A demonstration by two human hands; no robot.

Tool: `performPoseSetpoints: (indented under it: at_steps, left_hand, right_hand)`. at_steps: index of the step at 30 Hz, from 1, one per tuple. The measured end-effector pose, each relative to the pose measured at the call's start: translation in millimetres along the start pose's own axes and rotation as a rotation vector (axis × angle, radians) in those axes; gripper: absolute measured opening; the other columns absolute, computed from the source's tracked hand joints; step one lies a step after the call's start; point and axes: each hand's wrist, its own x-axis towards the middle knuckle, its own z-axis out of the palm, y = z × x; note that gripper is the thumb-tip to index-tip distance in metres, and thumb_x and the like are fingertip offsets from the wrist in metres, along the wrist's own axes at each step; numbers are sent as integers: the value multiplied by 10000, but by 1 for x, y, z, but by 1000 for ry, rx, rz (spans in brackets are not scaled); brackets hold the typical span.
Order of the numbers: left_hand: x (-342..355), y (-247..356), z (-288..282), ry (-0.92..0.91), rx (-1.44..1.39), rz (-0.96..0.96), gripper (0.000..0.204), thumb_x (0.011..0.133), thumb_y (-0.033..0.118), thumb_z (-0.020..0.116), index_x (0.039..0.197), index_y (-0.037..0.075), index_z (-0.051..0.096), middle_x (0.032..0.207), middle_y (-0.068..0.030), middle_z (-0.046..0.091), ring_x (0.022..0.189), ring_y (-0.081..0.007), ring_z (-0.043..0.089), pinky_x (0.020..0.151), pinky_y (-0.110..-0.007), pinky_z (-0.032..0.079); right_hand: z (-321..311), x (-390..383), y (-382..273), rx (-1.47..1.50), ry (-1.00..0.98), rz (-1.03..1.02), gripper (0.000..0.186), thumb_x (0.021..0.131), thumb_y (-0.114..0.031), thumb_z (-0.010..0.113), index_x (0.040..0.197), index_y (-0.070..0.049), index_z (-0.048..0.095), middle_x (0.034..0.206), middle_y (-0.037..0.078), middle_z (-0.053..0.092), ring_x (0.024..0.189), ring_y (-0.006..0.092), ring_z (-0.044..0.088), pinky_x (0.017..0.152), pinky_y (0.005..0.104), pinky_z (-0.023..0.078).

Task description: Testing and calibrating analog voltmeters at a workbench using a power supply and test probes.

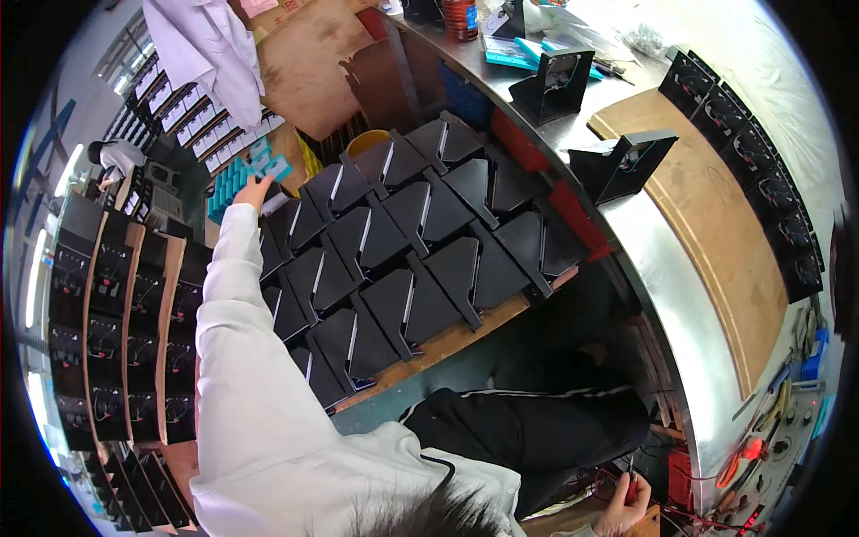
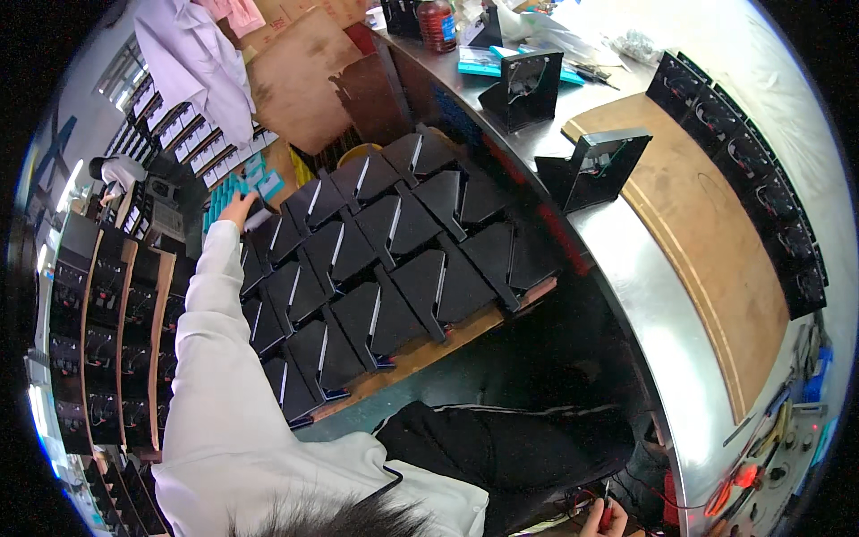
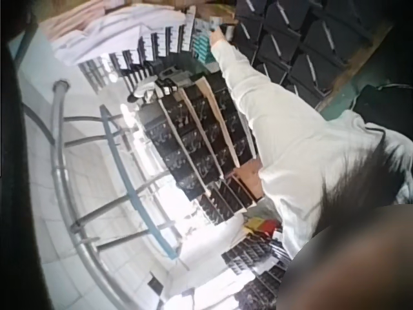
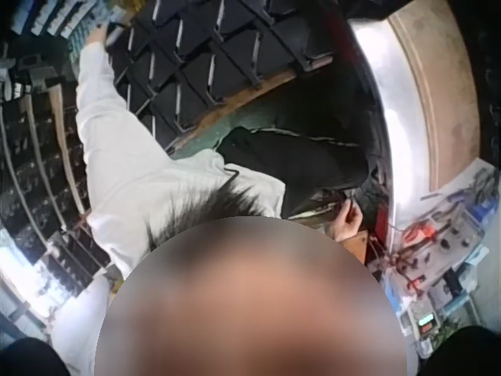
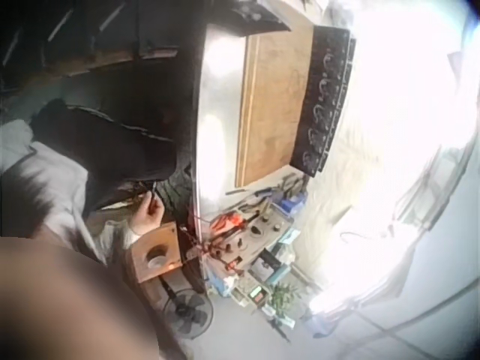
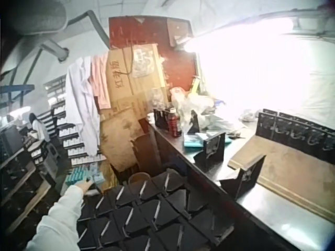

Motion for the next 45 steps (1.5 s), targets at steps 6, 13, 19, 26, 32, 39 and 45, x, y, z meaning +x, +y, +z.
performPoseSetpoints:
  at_steps: [6, 13, 19, 26, 32, 39, 45]
  left_hand:
    - [26, -23, 48, -249, -235, 109, 853, 708, -57, 647, 1470, 222, 385, 1185, -261, 623, 1150, -434, 607, 932, -484, 520]
    - [21, 42, 1, 69, -112, 71, 695, 854, 88, 643, 1499, 115, 387, 1330, -226, 454, 1217, -398, 448, 1002, -476, 382]
    - [-64, 286, -247, 949, -589, 714, 513, 931, 22, 595, 1428, 6, 472, 1459, -178, 496, 1383, -355, 429, 1168, -431, 317]
    - [-207, 615, -428, 903, -785, 1573, 492, 794, 58, 769, 1264, 27, 625, 1315, -166, 612, 1247, -337, 574, 1068, -405, 433]
    - [-219, 904, -471, 1064, -593, 1525, 559, 955, 413, 632, 1419, 117, 536, 1449, -154, 499, 1246, -356, 560, 1084, -503, 387]
    - [-221, 989, -464, 931, -782, 1400, 263, 915, 245, 652, 1143, 131, 715, 1100, -81, 723, 1115, -282, 639, 925, -446, 488]
    - [-246, 880, -417, 1214, -650, 1872, 208, 853, 130, 689, 1051, 71, 709, 851, -96, 661, 799, -303, 596, 725, -423, 486]
  right_hand:
    - [-4, -2, 20, 37, 157, -128, 181, 882, -96, 793, 1012, -3, 708, 915, 53, 727, 806, 113, 647, 756, 256, 539]
    - [10, 17, -23, 3, 267, -176, 181, 781, -27, 814, 928, 1, 713, 768, 60, 677, 638, 84, 569, 577, 230, 440]
    - [-22, 75, -51, 109, 482, -424, 243, 768, -13, 815, 997, -8, 734, 747, 70, 659, 587, 135, 543, 532, 249, 402]
    - [-44, 127, -40, 76, 571, -446, 216, 793, -59, 804, 994, -25, 731, 735, 104, 656, 589, 189, 610, 557, 293, 489]
    - [-51, 135, -38, -21, 522, -460, 208, 757, -53, 814, 950, -30, 739, 690, 93, 647, 569, 218, 611, 536, 296, 480]
    - [-52, 139, -35, 3, 563, -576, 231, 756, -53, 821, 963, -37, 722, 656, 59, 630, 550, 214, 612, 504, 304, 468]
    - [-54, 134, -31, -3, 501, -549, 227, 762, -72, 821, 968, -51, 729, 669, 62, 641, 562, 218, 624, 514, 307, 478]
